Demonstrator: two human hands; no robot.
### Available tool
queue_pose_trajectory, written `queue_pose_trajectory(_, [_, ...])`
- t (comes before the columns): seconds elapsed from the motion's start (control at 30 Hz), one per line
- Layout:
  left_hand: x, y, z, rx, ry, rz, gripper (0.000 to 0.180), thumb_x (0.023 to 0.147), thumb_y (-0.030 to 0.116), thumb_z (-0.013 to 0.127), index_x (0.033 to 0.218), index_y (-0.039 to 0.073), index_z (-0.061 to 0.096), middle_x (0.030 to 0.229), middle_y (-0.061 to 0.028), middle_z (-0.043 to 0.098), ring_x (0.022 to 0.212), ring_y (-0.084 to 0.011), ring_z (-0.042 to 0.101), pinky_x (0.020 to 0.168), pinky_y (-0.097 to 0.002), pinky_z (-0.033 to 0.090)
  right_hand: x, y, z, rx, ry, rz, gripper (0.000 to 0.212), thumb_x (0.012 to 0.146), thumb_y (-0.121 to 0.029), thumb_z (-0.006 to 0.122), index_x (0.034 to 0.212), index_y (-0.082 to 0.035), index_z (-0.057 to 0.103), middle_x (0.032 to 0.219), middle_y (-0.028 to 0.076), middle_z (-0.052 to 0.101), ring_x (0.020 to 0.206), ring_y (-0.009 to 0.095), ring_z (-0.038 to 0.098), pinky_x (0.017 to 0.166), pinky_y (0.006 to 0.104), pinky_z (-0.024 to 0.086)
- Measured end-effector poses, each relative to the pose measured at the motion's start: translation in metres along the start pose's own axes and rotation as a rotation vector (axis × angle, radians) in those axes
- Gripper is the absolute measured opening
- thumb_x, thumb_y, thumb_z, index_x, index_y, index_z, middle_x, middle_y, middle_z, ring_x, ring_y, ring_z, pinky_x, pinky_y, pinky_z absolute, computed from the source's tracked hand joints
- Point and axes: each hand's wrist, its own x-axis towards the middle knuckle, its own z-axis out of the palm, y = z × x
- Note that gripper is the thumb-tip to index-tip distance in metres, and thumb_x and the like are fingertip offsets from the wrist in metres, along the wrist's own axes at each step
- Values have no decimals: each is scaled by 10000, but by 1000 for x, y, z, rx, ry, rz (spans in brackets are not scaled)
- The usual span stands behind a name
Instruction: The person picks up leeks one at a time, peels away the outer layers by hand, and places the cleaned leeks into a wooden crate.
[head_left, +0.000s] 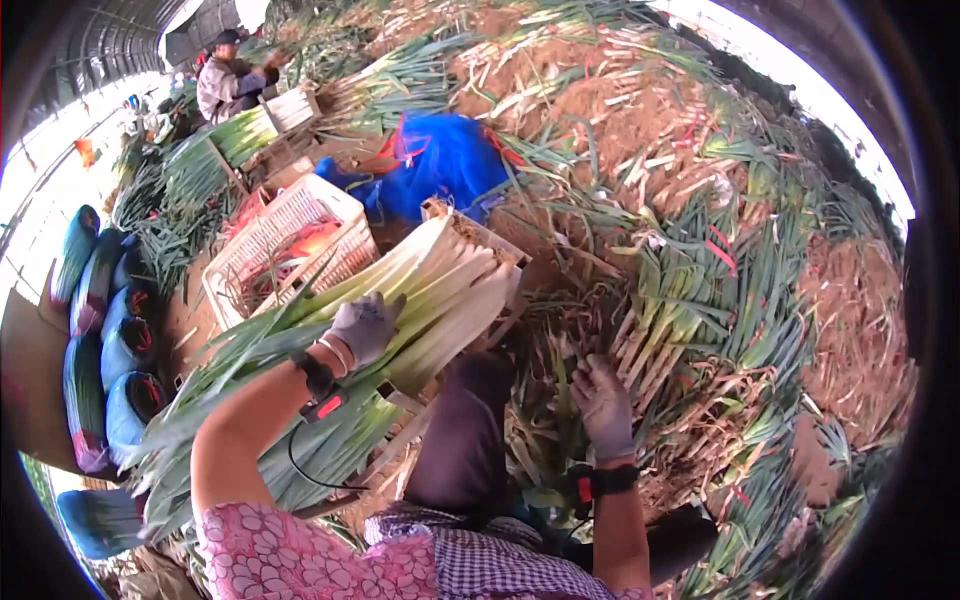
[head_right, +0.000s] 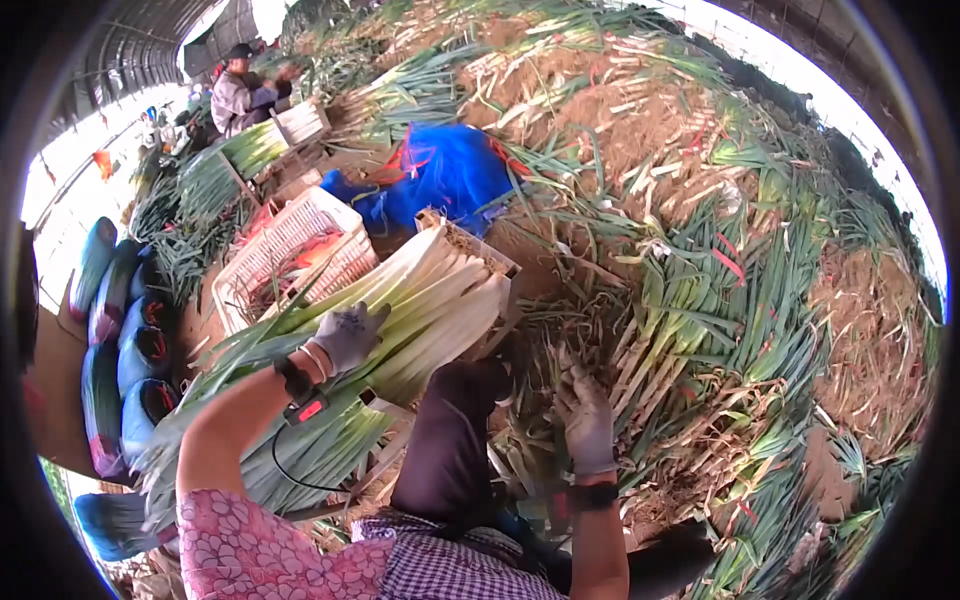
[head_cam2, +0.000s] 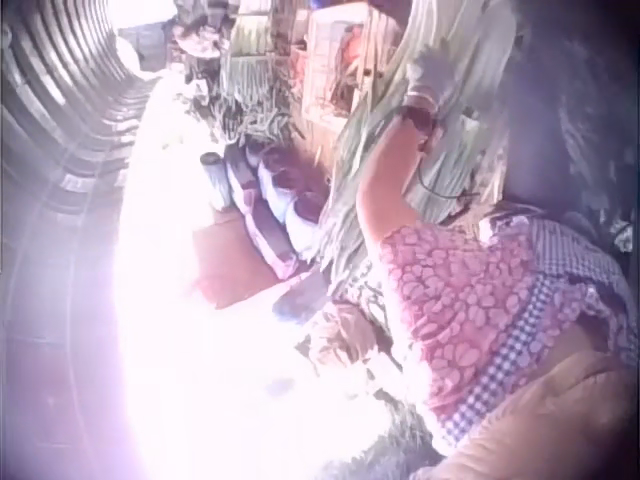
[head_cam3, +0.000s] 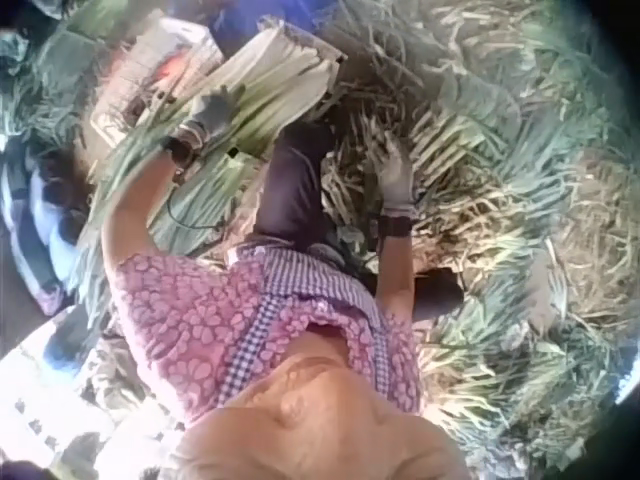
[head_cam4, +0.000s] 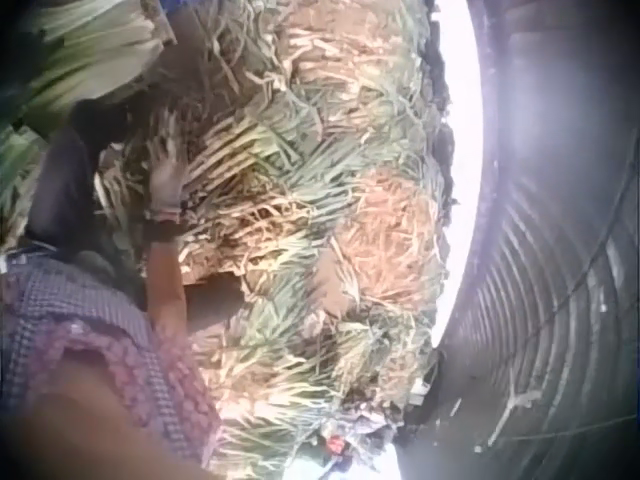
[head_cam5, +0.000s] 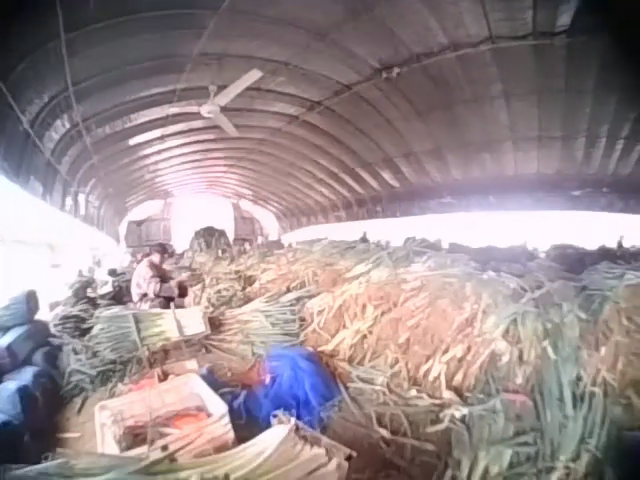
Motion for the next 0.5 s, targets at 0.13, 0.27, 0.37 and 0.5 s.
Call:
queue_pose_trajectory(0.13, [16,1,-15,-47,-42,-15,641,847,408,602,1401,148,412,1147,-232,541,1058,-385,552,856,-468,460,6,12,-10,-7,-31,71,334,947,-226,542,1255,-97,545,1171,29,577,1004,183,561,962,341,408])
queue_pose_trajectory(0.27, [24,-3,-18,-158,-131,-39,642,786,448,662,1372,264,477,1168,-210,512,1093,-396,498,906,-464,428,21,20,-4,-16,-63,92,340,945,-208,542,1256,-71,540,1161,55,579,1045,197,572,953,341,419])
queue_pose_trajectory(0.37, [11,2,-26,-157,-163,8,652,750,483,678,1346,276,513,1144,-205,516,1070,-388,497,887,-454,425,32,34,-6,-9,-83,130,334,944,-194,542,1246,-52,542,1122,69,595,1042,201,582,924,333,440])
queue_pose_trajectory(0.5, [-3,1,-20,-107,-126,20,649,702,464,706,1300,260,561,1121,-206,515,1047,-381,497,873,-445,418,51,43,27,-273,-113,107,304,921,-181,568,1178,-21,594,1072,60,630,991,165,591,872,277,451])
